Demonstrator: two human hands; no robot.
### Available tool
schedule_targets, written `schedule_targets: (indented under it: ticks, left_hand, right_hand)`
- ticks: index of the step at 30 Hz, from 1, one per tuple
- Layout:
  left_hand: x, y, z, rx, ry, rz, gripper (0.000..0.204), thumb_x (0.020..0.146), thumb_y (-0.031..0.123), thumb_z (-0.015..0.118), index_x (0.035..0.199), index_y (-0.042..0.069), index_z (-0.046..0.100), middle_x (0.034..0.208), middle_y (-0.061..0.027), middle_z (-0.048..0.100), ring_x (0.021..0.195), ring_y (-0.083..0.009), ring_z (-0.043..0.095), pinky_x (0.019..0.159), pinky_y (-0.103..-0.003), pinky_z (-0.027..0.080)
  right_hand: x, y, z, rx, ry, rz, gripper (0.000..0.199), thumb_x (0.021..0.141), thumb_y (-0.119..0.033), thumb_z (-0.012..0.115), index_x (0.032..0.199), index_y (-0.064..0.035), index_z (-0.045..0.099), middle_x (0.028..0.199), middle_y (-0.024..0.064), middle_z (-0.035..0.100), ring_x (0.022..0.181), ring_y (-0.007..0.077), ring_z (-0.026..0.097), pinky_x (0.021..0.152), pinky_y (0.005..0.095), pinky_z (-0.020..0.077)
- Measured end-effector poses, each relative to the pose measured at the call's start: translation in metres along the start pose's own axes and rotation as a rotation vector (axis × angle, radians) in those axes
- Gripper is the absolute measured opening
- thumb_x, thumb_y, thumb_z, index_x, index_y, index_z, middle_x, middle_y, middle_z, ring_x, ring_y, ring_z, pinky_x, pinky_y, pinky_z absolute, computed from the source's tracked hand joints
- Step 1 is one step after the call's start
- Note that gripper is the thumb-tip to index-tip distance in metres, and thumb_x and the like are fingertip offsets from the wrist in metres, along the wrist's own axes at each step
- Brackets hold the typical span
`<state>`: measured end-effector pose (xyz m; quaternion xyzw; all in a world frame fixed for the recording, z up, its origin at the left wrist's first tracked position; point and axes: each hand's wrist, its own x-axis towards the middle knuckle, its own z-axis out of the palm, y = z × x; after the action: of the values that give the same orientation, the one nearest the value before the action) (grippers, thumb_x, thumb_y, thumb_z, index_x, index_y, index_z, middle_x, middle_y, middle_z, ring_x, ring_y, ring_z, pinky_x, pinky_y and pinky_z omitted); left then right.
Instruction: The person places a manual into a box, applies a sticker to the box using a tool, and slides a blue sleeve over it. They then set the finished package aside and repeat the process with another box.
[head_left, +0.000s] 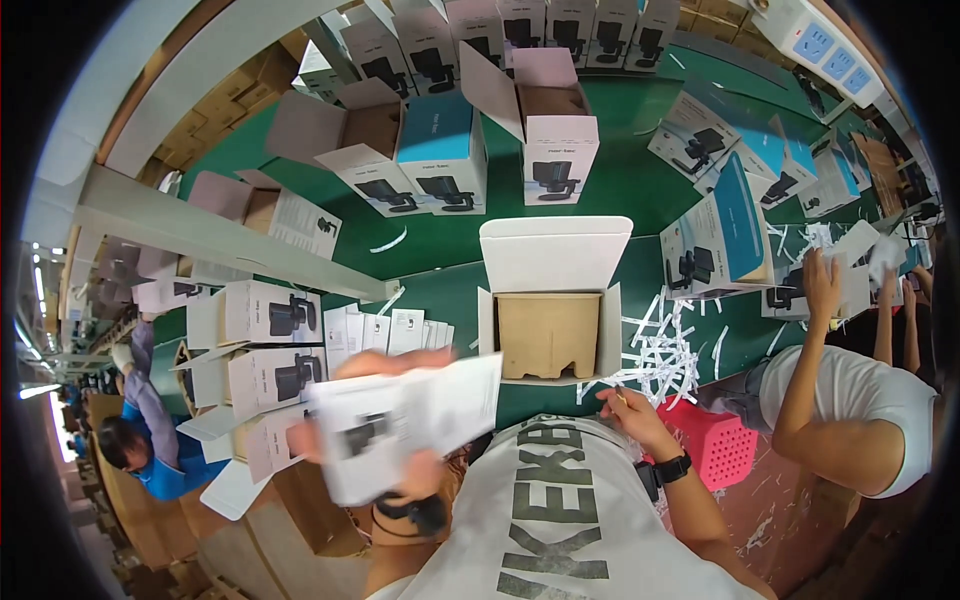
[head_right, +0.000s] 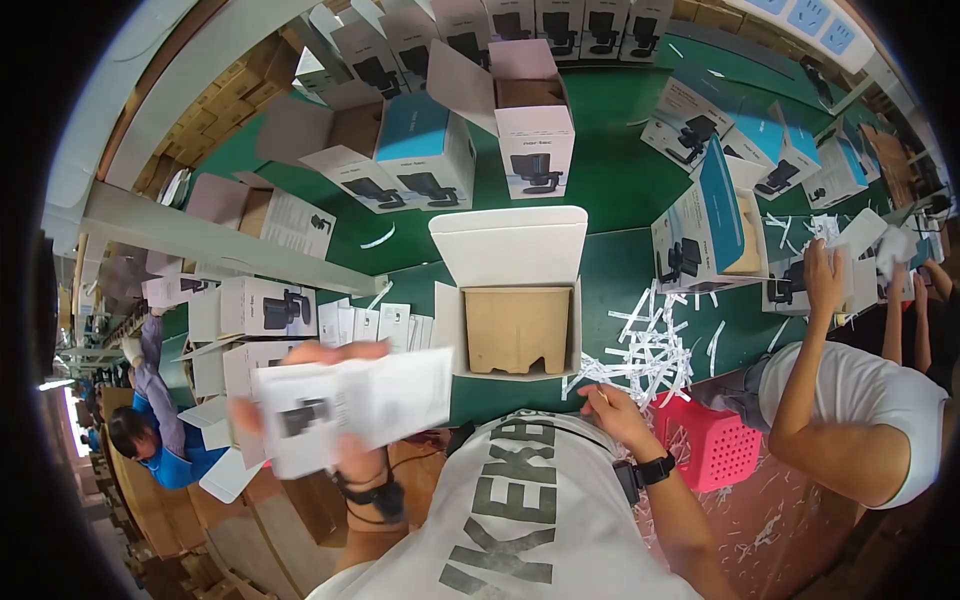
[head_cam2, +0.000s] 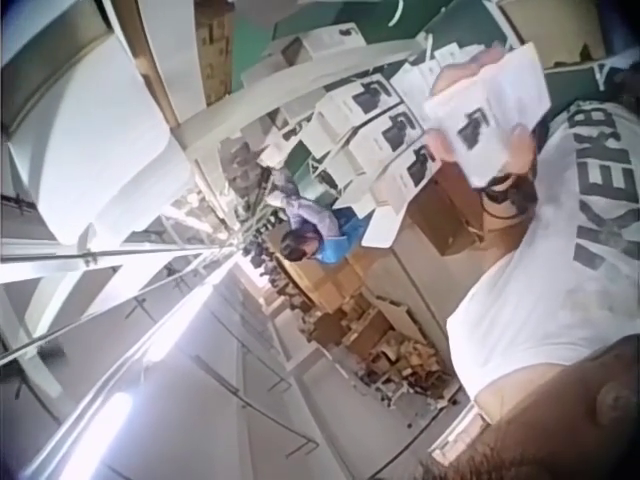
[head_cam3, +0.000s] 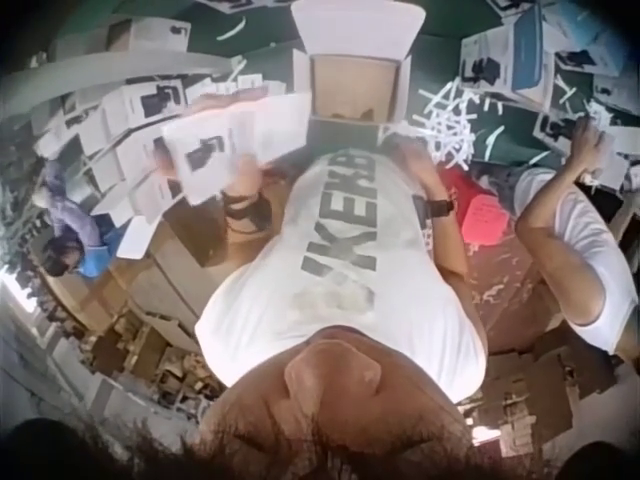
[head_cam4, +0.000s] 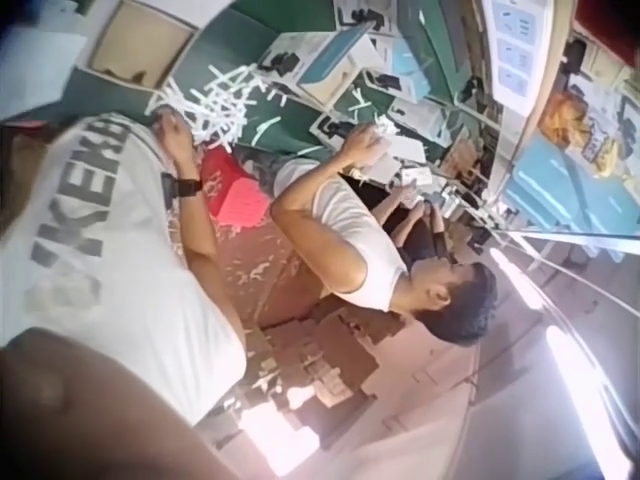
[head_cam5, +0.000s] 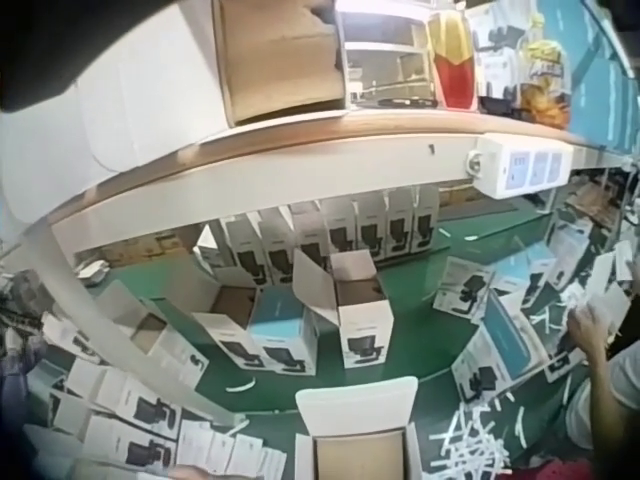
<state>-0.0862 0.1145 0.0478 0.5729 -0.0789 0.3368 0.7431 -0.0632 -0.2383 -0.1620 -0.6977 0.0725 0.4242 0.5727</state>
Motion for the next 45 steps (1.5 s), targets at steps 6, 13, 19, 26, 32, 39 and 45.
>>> schedule_targets:
  ticks: [6, 13, 19, 26, 32, 39, 45]
  left_hand:
    - [0.018, -0.059, -0.005, 0.919, -0.504, 0.273, 0.047, 0.082, -0.001, 0.067, 0.125, 0.012, 0.051, 0.125, -0.0221, 0.055, 0.105, -0.0429, 0.070, 0.092, -0.055, 0.057]
    - [0.024, -0.043, -0.009, 0.887, -0.652, 0.043, 0.050, 0.076, -0.003, 0.073, 0.123, 0.011, 0.060, 0.135, -0.0237, 0.052, 0.113, -0.0466, 0.064, 0.095, -0.054, 0.056]
    - [0.027, -0.052, -0.001, 0.948, -0.718, 0.122, 0.060, 0.080, -0.001, 0.071, 0.137, 0.006, 0.054, 0.147, -0.0306, 0.046, 0.128, -0.0466, 0.057, 0.106, -0.047, 0.049]
    - [-0.031, -0.078, -0.021, 0.745, -0.369, -0.262, 0.081, 0.086, 0.015, 0.077, 0.158, 0.004, 0.042, 0.162, -0.0368, 0.029, 0.153, -0.0485, 0.029, 0.123, -0.052, 0.029]
    - [-0.037, -0.092, 0.033, 1.021, -0.750, -0.121, 0.091, 0.087, 0.035, 0.080, 0.162, 0.007, 0.036, 0.167, -0.0264, 0.029, 0.153, -0.0467, 0.031, 0.125, -0.055, 0.027]
    - [-0.049, -0.112, 0.039, 1.236, -0.892, 0.037, 0.092, 0.082, 0.034, 0.083, 0.161, 0.012, 0.041, 0.169, -0.0153, 0.033, 0.153, -0.0422, 0.033, 0.124, -0.057, 0.026]
    - [-0.051, -0.113, 0.041, 1.240, -0.883, 0.040, 0.093, 0.082, 0.033, 0.083, 0.161, 0.013, 0.040, 0.169, -0.0156, 0.034, 0.153, -0.0416, 0.034, 0.124, -0.057, 0.026]
  right_hand:
    - [0.004, -0.024, -0.002, -0.131, 0.063, -0.083, 0.031, 0.112, -0.030, 0.053, 0.125, -0.0076, 0.069, 0.087, -0.0007, 0.068, 0.068, 0.0051, 0.053, 0.060, 0.0225, 0.0432]
    - [0.007, -0.058, -0.017, -0.156, 0.221, -0.228, 0.029, 0.110, -0.024, 0.054, 0.126, -0.0062, 0.069, 0.092, 0.0000, 0.071, 0.073, 0.0058, 0.056, 0.065, 0.0249, 0.0468]
    - [-0.008, -0.079, -0.005, -0.170, 0.166, -0.203, 0.027, 0.108, -0.022, 0.056, 0.126, -0.0061, 0.069, 0.093, -0.0012, 0.071, 0.073, 0.0052, 0.055, 0.067, 0.0231, 0.0464]
    - [-0.012, -0.110, -0.003, 0.034, 0.208, -0.323, 0.027, 0.104, -0.020, 0.064, 0.126, -0.0042, 0.068, 0.097, -0.0008, 0.070, 0.074, 0.0064, 0.057, 0.067, 0.0245, 0.0483]
    - [0.008, -0.143, 0.050, -0.273, 0.497, -0.665, 0.033, 0.092, -0.008, 0.076, 0.124, -0.0052, 0.067, 0.085, -0.0022, 0.059, 0.069, 0.0101, 0.054, 0.065, 0.0242, 0.0453]
    - [0.002, -0.163, 0.016, -0.608, 0.643, -0.916, 0.019, 0.091, -0.011, 0.077, 0.108, -0.0033, 0.071, 0.091, 0.0118, 0.072, 0.077, 0.0277, 0.071, 0.067, 0.0351, 0.0541]
    - [-0.002, -0.167, 0.017, -0.689, 0.729, -0.819, 0.013, 0.090, -0.014, 0.077, 0.099, -0.0051, 0.073, 0.090, 0.0128, 0.074, 0.077, 0.0337, 0.072, 0.067, 0.0390, 0.0556]
